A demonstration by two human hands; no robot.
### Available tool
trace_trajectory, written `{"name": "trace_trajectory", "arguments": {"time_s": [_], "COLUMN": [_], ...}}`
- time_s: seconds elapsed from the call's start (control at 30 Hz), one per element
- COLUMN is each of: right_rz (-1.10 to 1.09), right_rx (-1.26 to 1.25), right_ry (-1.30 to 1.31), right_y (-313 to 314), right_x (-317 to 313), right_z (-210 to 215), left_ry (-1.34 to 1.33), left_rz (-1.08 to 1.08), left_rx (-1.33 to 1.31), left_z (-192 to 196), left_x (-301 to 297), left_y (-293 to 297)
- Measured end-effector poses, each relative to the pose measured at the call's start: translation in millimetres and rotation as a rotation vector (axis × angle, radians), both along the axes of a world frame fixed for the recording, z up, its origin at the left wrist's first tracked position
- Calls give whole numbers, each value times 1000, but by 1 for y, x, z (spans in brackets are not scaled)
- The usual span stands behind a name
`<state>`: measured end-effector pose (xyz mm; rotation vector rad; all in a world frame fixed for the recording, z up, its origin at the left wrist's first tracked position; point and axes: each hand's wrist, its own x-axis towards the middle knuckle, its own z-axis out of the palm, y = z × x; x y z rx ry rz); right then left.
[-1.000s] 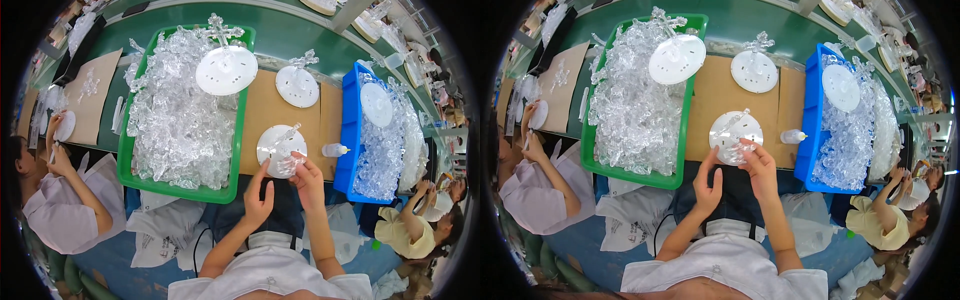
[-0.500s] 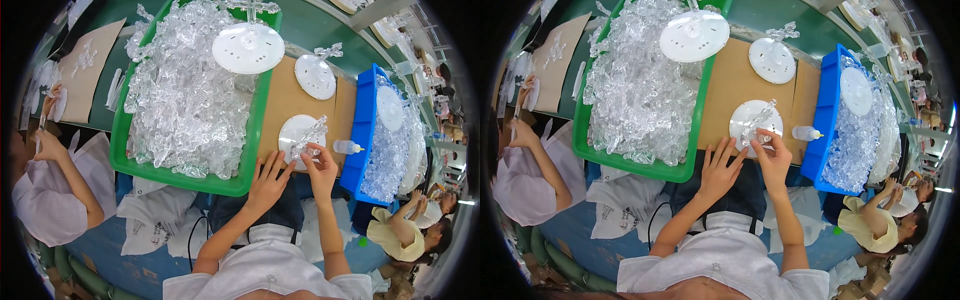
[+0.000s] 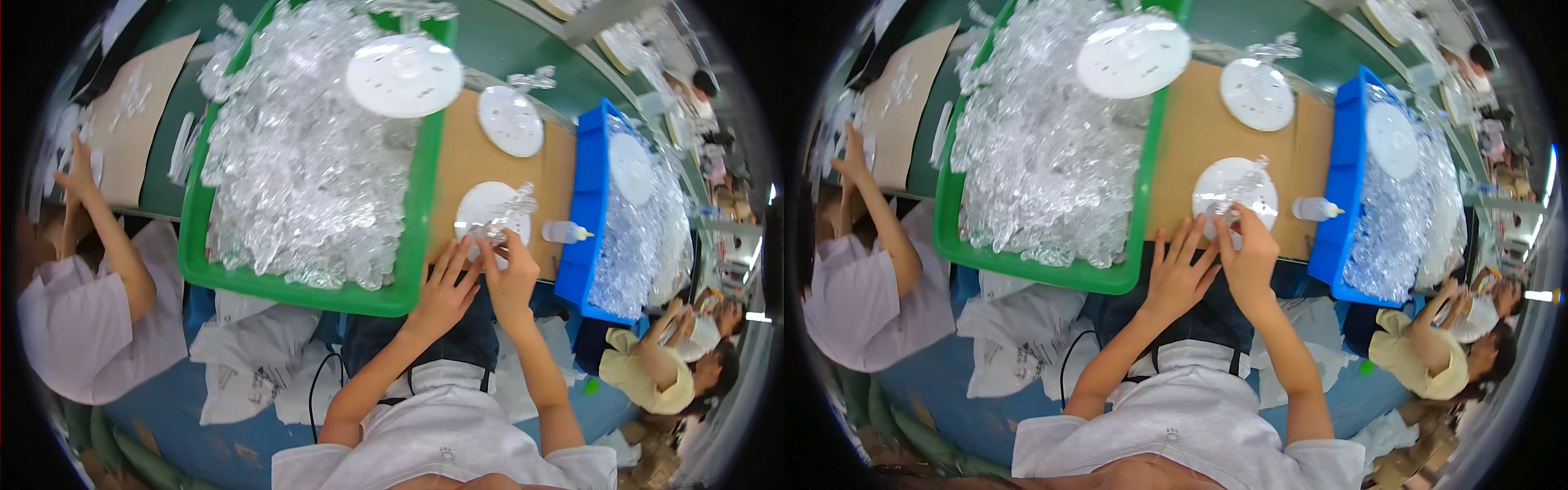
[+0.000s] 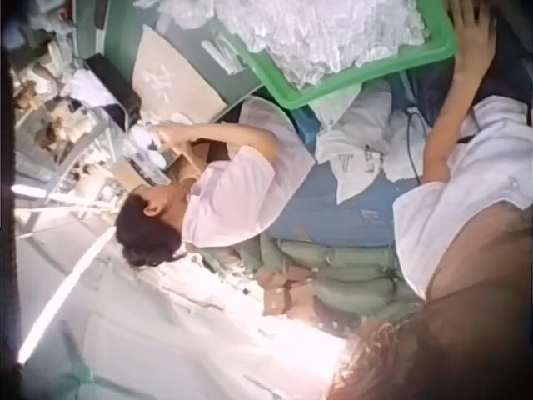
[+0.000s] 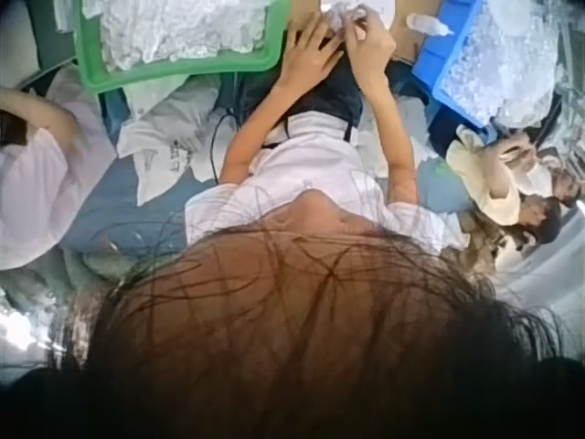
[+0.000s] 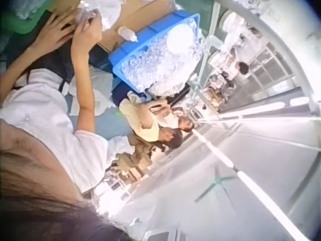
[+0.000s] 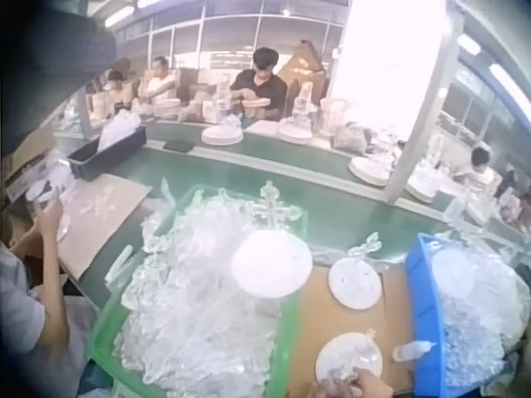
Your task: Gluing decorative plastic crystal components onto a circular white light fixture base at a factory assembly line.
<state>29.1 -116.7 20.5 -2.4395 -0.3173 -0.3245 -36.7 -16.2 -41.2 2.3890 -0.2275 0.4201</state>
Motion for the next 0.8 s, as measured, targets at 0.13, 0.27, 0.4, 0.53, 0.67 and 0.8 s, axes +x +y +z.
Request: {"name": "trace_trajectory", "arguments": {"time_s": [0.13,0.27,0.4,0.53,0.67,0.8], "right_rz": [72,29,-80,89,57,191], "right_rx": [-11,100,-382,-809,-916,-963], "right_ry": [82,45,57,106,-30,44], "right_y": [-3,-58,-180,-214,-197,-206], "right_x": [3,-1,46,89,104,112], "right_z": [6,65,105,63,27,29], "left_ry": [90,41,10,10,7,9], "left_rz": [-87,-77,-89,-105,-91,-93], "left_rx": [134,143,176,179,214,207], "left_z": [-1,-2,7,3,5,6], "left_x": [6,5,6,6,4,3], "left_y": [10,11,10,11,12,11]}}
